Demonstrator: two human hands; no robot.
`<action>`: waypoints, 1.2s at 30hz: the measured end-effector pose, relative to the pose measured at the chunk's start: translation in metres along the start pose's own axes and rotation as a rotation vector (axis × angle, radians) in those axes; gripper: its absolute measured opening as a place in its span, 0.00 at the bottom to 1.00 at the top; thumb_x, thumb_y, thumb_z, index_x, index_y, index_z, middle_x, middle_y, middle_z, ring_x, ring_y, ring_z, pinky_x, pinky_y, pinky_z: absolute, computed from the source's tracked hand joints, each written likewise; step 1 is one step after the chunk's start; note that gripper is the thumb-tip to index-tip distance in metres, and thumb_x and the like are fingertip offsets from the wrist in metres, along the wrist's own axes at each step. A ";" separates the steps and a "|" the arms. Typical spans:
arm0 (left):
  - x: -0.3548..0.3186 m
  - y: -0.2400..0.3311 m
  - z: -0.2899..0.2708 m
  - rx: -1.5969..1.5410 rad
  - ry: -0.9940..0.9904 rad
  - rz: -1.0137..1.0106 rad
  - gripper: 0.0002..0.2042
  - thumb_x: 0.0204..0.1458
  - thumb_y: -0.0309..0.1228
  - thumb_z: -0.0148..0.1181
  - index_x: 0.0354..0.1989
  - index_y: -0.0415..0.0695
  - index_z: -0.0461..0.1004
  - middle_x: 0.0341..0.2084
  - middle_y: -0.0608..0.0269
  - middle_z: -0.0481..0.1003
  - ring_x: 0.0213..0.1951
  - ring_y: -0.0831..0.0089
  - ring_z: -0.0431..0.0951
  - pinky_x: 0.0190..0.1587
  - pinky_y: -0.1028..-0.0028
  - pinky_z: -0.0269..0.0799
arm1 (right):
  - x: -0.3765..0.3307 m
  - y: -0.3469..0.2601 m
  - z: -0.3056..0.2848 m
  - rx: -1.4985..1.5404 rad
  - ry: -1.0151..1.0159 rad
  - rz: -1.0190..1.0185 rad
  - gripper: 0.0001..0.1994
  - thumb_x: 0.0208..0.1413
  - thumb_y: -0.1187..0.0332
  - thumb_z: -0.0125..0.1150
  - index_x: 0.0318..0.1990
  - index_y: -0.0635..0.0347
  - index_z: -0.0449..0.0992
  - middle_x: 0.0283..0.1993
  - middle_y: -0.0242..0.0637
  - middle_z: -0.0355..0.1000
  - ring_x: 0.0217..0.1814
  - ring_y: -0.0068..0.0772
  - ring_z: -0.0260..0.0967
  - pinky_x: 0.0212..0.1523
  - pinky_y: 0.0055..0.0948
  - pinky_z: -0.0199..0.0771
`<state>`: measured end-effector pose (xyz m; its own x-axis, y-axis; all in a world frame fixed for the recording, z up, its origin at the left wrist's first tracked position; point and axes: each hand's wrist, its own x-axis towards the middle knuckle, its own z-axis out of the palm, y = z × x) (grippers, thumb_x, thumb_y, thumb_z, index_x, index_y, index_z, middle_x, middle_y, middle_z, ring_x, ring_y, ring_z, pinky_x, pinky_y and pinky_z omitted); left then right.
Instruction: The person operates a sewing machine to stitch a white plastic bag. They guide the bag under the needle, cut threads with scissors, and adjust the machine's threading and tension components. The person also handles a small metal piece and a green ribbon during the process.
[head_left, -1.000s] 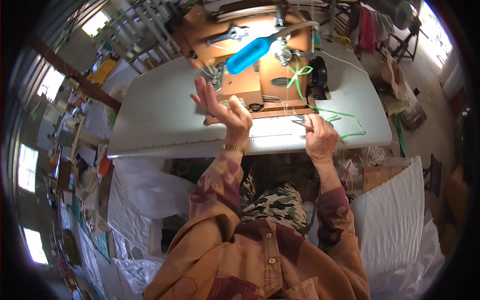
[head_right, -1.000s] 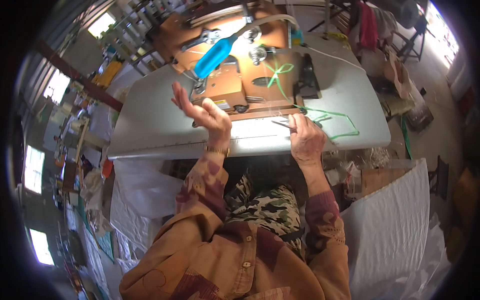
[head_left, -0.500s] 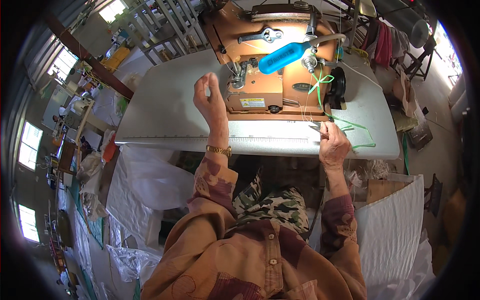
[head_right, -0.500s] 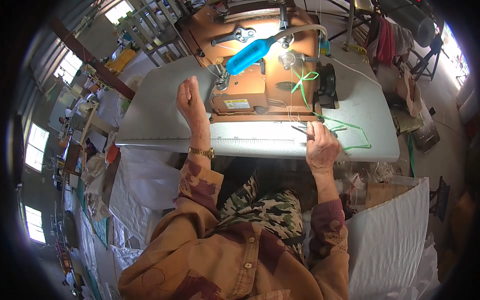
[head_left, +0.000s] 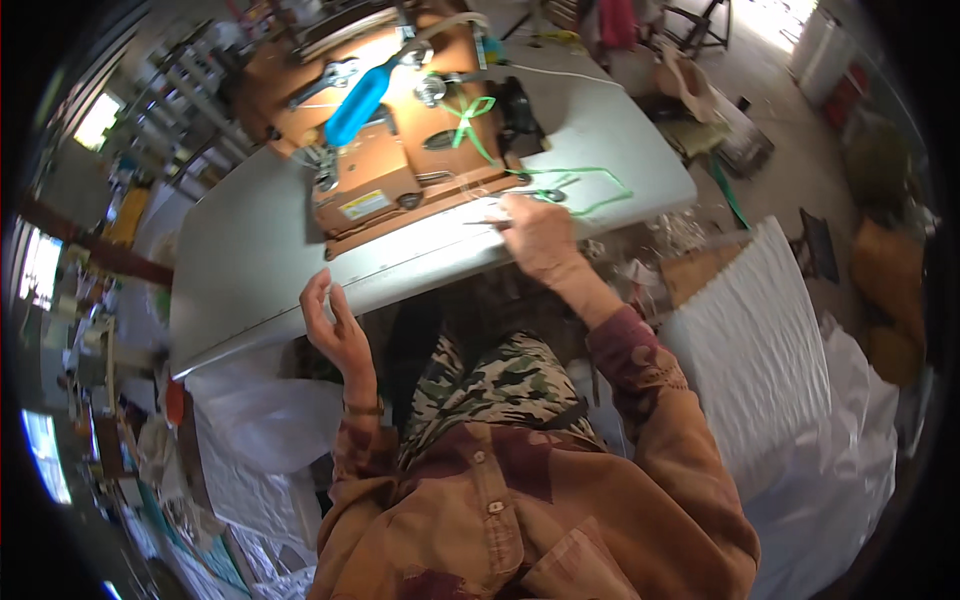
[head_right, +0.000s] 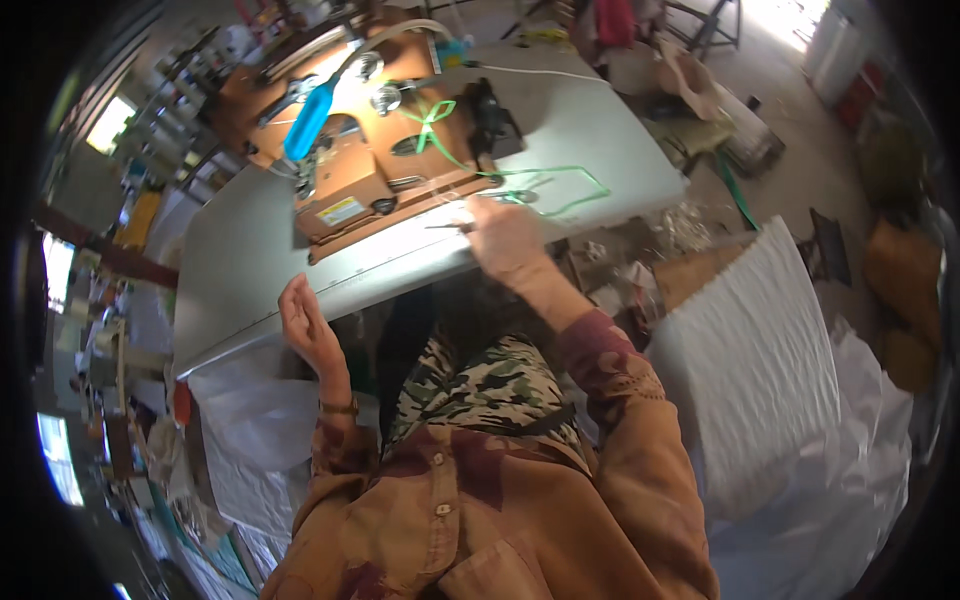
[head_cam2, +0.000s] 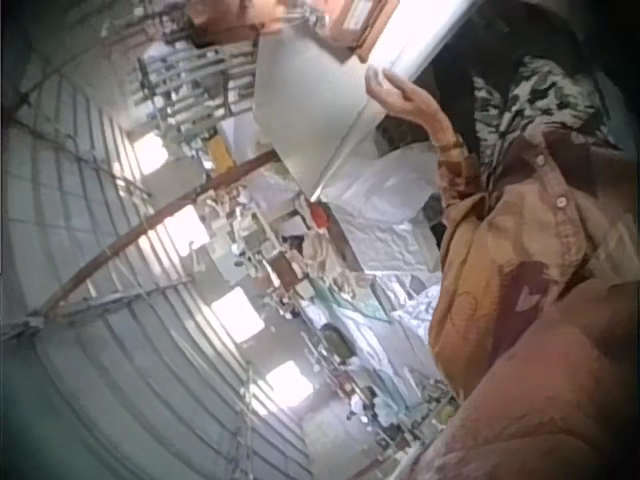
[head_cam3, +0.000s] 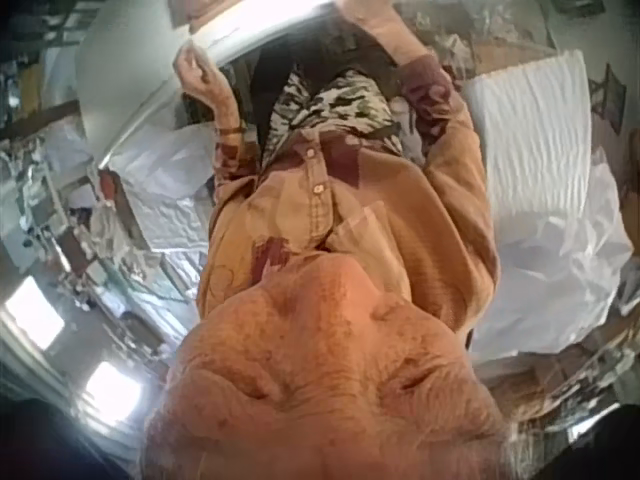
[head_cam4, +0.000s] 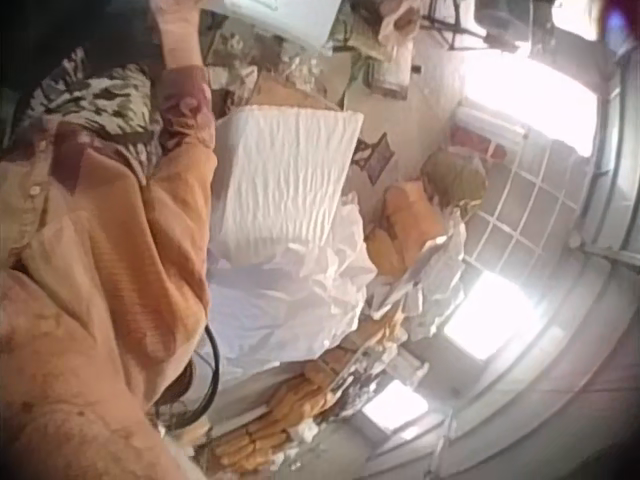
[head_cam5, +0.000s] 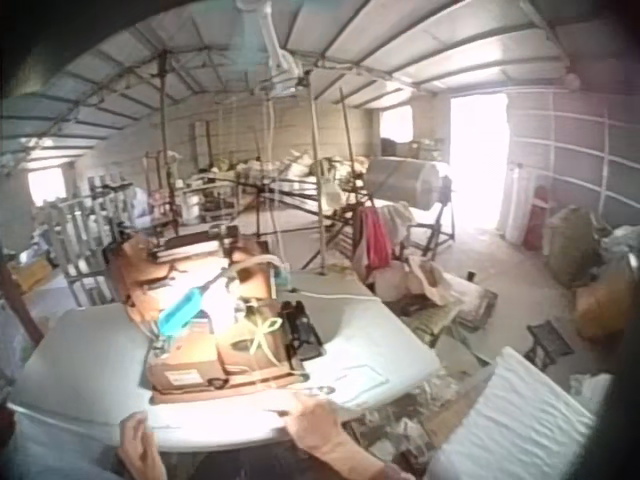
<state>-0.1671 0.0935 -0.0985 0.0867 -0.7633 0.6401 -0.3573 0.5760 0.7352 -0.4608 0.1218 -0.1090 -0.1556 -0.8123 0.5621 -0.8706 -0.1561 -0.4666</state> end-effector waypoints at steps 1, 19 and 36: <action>-0.009 0.022 0.001 0.050 -0.086 0.077 0.10 0.62 0.24 0.55 0.49 0.34 0.74 0.47 0.53 0.76 0.51 0.61 0.76 0.57 0.64 0.69 | -0.005 -0.010 0.001 -0.023 -0.087 -0.012 0.10 0.53 0.62 0.66 0.32 0.56 0.73 0.29 0.43 0.75 0.31 0.50 0.76 0.32 0.45 0.74; -0.045 0.058 -0.051 0.193 -0.737 0.177 0.08 0.55 0.23 0.59 0.42 0.35 0.77 0.26 0.53 0.77 0.28 0.60 0.79 0.33 0.68 0.74 | -0.045 -0.102 -0.047 0.038 -0.521 -0.373 0.12 0.50 0.61 0.69 0.34 0.59 0.75 0.30 0.40 0.72 0.33 0.47 0.72 0.33 0.42 0.69; -0.073 0.073 -0.005 -1.224 -0.324 -0.891 0.14 0.66 0.34 0.53 0.50 0.37 0.78 0.56 0.55 0.74 0.55 0.71 0.75 0.57 0.70 0.73 | -0.089 -0.163 -0.002 0.918 -0.255 0.306 0.11 0.68 0.69 0.52 0.43 0.69 0.75 0.29 0.33 0.73 0.32 0.18 0.69 0.33 0.22 0.69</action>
<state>-0.1950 0.1924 -0.0902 -0.4054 -0.9130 -0.0444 0.6659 -0.3283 0.6699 -0.3061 0.2202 -0.0816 -0.1137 -0.9696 0.2167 -0.0950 -0.2065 -0.9738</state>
